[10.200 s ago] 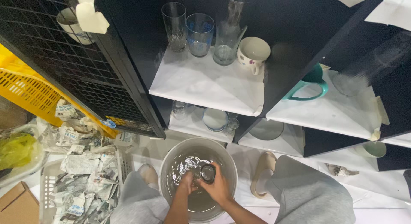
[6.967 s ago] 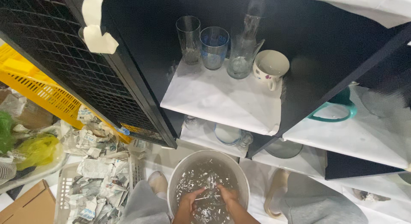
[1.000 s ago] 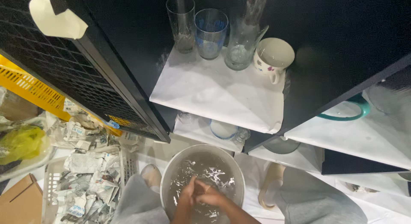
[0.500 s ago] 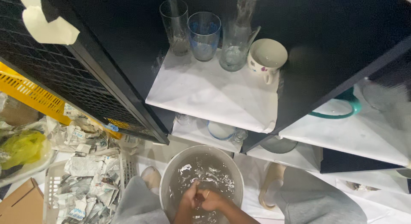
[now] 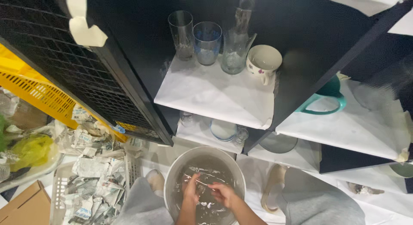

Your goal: The person washes various glassware and mugs by hand in a bucket of water. They scrub each item, rinse it, and place it on a nearby shelf to dry.

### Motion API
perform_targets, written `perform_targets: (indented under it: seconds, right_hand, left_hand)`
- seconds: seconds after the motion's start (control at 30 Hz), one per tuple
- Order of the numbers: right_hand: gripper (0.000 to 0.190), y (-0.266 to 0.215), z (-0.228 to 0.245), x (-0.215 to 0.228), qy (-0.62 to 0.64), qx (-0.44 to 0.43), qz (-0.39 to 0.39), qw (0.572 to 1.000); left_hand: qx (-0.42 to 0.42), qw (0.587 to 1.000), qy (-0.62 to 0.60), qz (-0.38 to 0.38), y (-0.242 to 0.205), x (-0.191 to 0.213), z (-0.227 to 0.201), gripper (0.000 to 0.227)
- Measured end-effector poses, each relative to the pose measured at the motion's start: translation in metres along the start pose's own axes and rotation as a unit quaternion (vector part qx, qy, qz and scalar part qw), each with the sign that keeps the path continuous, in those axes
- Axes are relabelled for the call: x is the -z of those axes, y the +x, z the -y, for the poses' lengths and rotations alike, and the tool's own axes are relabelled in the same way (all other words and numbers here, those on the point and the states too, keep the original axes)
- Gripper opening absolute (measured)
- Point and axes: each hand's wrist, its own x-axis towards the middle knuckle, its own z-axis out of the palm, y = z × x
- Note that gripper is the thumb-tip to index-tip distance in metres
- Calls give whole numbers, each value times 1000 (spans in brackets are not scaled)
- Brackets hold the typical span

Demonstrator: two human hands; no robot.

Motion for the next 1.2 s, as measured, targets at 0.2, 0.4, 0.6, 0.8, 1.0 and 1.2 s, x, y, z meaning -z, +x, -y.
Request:
perform_targets:
  seconds: [0.2,0.4,0.6,0.8,1.0,1.2]
  right_hand:
    - [108,-35,-1,-9,-153,159,-92,971]
    - [109,-82,1,-2,-466,380,-74,795]
    - [108,-147,2,-19,-464,501,-134,718]
    - [111,-184,11,-30,-524,538,-165,639]
    - [112,-183,10,-28,-477,513,-175,692]
    - [110,-179,7,-26,-472,513,-169,697]
  left_hand:
    - [-153,978,118,80,-14,-1,-11,48]
    - [-201,975,71,69,-44,-20,-23,60]
    - [-309,933,86,161,-112,-41,-55,68]
    - [-494,811,239,201,-196,-47,-90,70]
    - [-633,668,333,206,-220,-47,-102,79]
    - [-455,810,341,146,-185,-51,-73,78]
